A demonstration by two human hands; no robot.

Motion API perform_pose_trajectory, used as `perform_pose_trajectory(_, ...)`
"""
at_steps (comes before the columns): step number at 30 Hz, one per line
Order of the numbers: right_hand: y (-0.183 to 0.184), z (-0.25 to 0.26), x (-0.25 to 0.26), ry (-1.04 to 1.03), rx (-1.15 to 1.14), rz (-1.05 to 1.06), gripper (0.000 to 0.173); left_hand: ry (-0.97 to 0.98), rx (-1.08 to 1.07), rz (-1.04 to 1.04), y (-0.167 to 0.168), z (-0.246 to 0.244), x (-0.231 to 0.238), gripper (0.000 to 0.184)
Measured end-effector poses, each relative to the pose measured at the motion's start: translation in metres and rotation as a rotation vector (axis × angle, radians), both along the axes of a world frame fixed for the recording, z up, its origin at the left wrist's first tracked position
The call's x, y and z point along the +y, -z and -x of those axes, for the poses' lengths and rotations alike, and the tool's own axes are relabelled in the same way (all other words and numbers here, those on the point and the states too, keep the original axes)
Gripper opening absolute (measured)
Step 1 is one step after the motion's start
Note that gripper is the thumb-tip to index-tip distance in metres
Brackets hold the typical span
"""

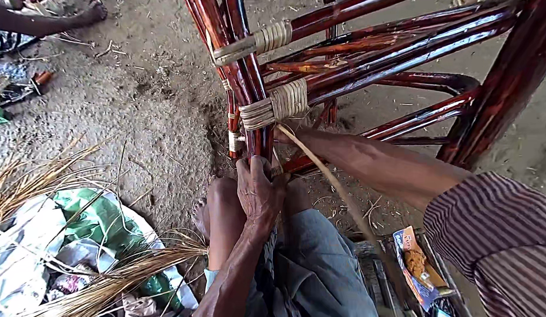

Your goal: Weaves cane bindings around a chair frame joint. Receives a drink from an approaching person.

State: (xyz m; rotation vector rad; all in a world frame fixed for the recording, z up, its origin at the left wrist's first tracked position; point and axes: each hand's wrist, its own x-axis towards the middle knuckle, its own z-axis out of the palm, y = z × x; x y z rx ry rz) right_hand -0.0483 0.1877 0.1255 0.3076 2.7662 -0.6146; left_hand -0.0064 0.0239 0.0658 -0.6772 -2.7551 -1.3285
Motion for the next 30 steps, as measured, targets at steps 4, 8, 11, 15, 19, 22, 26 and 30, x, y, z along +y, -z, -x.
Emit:
perform_pose_trajectory(4,0.072,0.014,0.016,-0.091,0.414,0.027,0.036,-0.017,0.043,0.01,0.006,0.003,0.002,0.046)
perform_pose_trajectory(8,0.097,0.036,0.03,-0.16,0.319,-0.141,0.042,0.053,0.057,-0.002,0.01,0.002,-0.006,0.042)
perform_pose_trajectory(11,0.031,0.021,0.001,-0.108,0.055,-0.159,0.04,0.122,0.073,0.03,0.008,0.001,-0.015,0.05)
perform_pose_trajectory(15,0.027,0.02,-0.01,-0.051,-0.026,-0.184,0.032,0.144,0.098,0.18,0.009,-0.005,-0.009,0.055)
perform_pose_trajectory(19,0.038,0.017,0.003,0.072,-0.091,-0.086,0.044,0.148,0.123,0.245,0.008,-0.011,-0.005,0.048)
perform_pose_trajectory(22,0.03,-0.023,0.017,0.166,0.155,-0.085,0.062,0.179,0.059,0.338,-0.003,-0.016,-0.007,0.057)
perform_pose_trajectory(26,0.05,-0.163,-0.022,0.609,0.82,0.339,0.022,0.204,0.048,0.335,-0.015,-0.023,-0.013,0.062)
perform_pose_trajectory(30,0.125,-0.176,-0.069,0.861,0.767,1.194,0.038,0.232,0.044,0.417,-0.032,-0.021,-0.018,0.055)
